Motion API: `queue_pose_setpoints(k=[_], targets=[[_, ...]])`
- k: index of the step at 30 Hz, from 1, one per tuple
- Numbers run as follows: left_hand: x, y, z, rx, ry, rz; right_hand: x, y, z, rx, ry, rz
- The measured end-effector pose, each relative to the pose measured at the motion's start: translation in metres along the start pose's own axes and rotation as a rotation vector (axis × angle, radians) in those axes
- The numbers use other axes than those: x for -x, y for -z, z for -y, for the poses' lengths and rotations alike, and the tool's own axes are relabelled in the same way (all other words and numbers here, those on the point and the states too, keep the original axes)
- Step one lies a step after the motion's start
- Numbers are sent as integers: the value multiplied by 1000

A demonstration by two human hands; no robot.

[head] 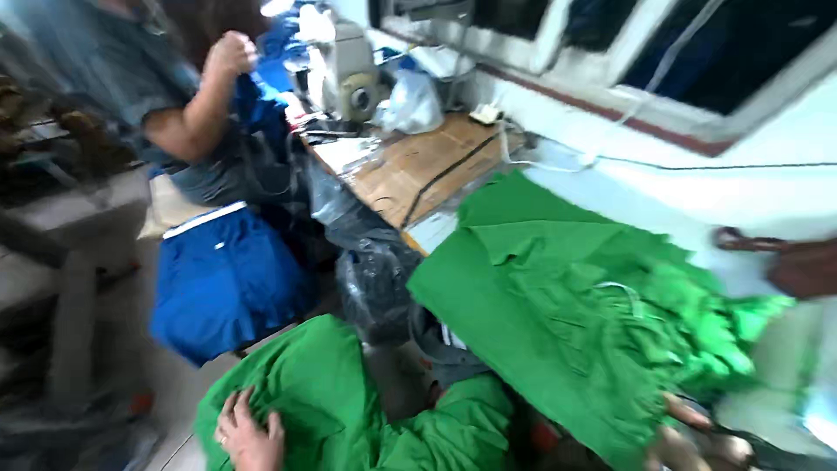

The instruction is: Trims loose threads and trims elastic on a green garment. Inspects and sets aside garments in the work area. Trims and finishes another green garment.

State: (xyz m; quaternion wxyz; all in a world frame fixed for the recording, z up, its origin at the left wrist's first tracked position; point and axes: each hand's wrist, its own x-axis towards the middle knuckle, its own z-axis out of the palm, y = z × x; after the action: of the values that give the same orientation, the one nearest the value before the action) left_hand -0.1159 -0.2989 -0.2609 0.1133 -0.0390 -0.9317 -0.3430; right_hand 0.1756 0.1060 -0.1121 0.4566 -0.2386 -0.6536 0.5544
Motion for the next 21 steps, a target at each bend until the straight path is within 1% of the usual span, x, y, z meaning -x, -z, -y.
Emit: queue_pose_setpoints(k=[2,5,8,10,11,13,14,16,18,19,21], targets=[[0,-13,-34,40,-184,61,5,-2,8,24,34,-38],[3,-28,-104,188,-462,180,15,0,16,41,69,-97],[14,-41,-188,449,-730,274,26,9,15,86,77,-150],[26,-43,-249,599,-829,322,33,14,16,100,56,-180],[32,-42,-277,657,-846,349,36,15,16,112,42,-188],[43,-41,-324,744,-816,414,43,18,16,135,22,-213],[46,-41,-344,760,-783,457,46,19,16,141,15,-222],[47,-43,-378,710,-720,588,50,20,14,141,20,-234],[44,-46,-403,641,-686,749,51,19,13,155,26,-228],[44,-46,-409,665,-678,801,51,18,13,156,28,-217],[41,-43,-410,810,-699,894,52,17,13,134,35,-194]])
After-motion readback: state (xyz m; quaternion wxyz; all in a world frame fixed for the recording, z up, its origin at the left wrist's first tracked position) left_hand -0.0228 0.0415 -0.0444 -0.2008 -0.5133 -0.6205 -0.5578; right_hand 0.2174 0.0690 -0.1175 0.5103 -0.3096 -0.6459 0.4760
